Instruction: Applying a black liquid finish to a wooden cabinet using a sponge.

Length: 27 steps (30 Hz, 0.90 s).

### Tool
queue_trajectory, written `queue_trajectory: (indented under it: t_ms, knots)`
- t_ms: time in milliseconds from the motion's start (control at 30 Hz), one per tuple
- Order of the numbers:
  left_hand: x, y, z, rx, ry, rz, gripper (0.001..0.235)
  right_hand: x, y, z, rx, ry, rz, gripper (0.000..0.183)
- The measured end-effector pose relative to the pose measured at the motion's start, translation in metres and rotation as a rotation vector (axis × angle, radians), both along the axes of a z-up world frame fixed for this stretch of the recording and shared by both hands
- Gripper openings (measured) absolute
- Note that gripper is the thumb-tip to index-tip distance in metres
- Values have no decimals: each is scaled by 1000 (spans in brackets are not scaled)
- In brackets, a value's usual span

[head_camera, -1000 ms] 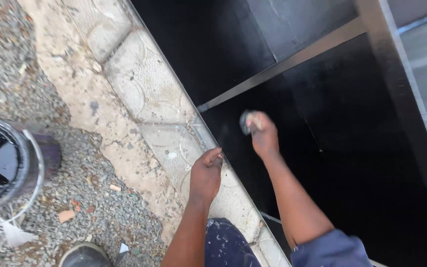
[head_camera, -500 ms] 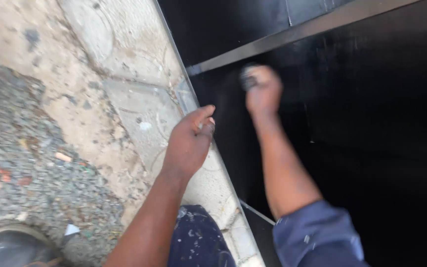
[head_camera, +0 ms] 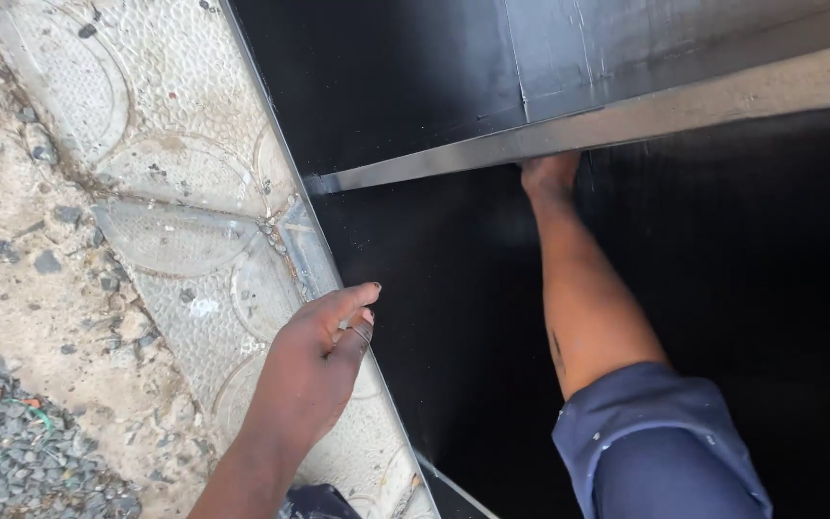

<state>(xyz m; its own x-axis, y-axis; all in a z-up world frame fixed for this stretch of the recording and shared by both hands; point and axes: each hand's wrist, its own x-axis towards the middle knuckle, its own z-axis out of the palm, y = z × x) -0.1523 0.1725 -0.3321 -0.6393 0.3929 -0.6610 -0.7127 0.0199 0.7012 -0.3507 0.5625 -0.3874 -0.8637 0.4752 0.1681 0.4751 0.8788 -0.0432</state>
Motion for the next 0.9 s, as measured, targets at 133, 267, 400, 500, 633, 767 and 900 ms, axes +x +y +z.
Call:
queue_trajectory:
  t_ms: [133, 267, 400, 500, 633, 767, 900]
  knots:
    - [-5, 7, 8, 37, -35, -1, 46, -11, -16, 16, -64, 40, 44, 13]
    - [-9, 9, 10, 19, -6, 38, 45, 9, -51, 17, -164, 119, 67, 7]
    - [-11, 2, 5, -99, 35, 316, 36, 56, -122, -10, -300, 187, 93, 4]
    - [-6, -1, -5, -278, 211, 551, 32, 100, -175, -22, -373, 251, 112, 6]
    - [-3, -12, -34, -492, 619, 743, 27, 151, -271, 13, -850, 68, 371, 12]
    - [-6, -10, -27, -366, 455, 694, 25, 158, -252, 18, -523, 178, 393, 21]
    - [-3, 3, 7, -184, 161, 372, 30, 115, -141, -22, 182, 196, 537, 22]
